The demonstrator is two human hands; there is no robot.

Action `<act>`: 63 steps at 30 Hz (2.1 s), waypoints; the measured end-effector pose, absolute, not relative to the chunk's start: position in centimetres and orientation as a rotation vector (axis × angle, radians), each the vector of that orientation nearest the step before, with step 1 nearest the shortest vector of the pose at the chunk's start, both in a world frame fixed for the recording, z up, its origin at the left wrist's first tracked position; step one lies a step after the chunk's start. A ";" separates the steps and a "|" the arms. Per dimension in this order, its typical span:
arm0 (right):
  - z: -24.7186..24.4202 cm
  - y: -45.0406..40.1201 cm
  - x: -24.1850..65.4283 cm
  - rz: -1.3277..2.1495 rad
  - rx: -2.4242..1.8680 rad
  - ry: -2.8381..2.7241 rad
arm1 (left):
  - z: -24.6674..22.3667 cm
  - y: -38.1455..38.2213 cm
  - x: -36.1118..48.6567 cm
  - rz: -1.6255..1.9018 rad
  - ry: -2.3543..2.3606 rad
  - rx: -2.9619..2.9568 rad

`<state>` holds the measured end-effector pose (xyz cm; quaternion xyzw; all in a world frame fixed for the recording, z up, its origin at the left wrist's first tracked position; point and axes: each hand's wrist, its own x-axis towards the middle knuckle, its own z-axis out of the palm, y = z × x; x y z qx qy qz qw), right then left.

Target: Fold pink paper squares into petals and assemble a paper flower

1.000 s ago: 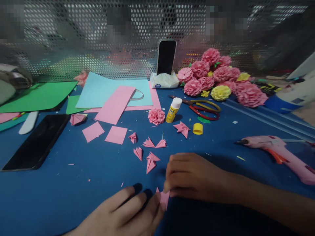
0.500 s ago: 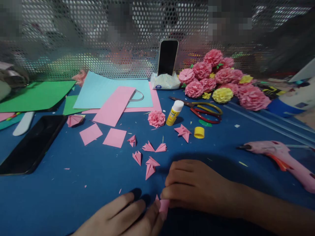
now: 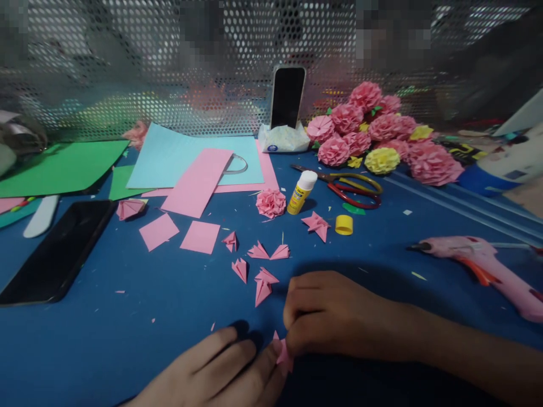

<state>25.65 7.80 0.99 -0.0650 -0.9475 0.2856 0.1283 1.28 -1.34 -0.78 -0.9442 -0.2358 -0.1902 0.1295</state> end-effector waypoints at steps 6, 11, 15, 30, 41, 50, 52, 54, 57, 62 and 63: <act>1.3 8.4 24.8 1.082 -0.248 -2.761 | -0.3 -1.3 1.3 -0.568 -0.684 -2.753; 1.6 8.4 24.6 1.174 -0.255 -2.743 | -0.5 -1.1 1.6 -0.585 -0.681 -2.748; 1.5 8.3 24.7 1.175 -0.265 -2.750 | -0.9 -1.2 1.4 -0.589 -0.681 -2.746; 2.6 6.7 24.2 1.120 -0.565 -2.834 | -1.3 -1.4 1.4 -0.591 -0.704 -2.709; 2.3 6.7 24.3 1.101 -0.508 -2.868 | -1.6 -1.6 1.7 -0.596 -0.717 -2.693; 2.6 6.4 24.4 1.083 -0.557 -2.867 | -1.4 -1.5 1.9 -0.610 -0.726 -2.692; 2.4 6.4 24.4 1.097 -0.569 -2.835 | -1.4 -1.6 2.0 -0.612 -0.737 -2.686; 2.3 6.4 24.4 1.111 -0.590 -2.816 | -1.4 -1.5 2.1 -0.627 -0.746 -2.678; 2.3 6.4 24.3 1.112 -0.628 -2.817 | -1.3 -1.5 2.2 -0.638 -0.752 -2.685; 2.3 6.0 24.1 1.056 -0.704 -2.848 | -1.1 -1.6 2.1 -0.646 -0.752 -2.700; 2.3 5.9 24.1 1.034 -0.719 -2.853 | -1.2 -1.6 2.1 -0.644 -0.754 -2.700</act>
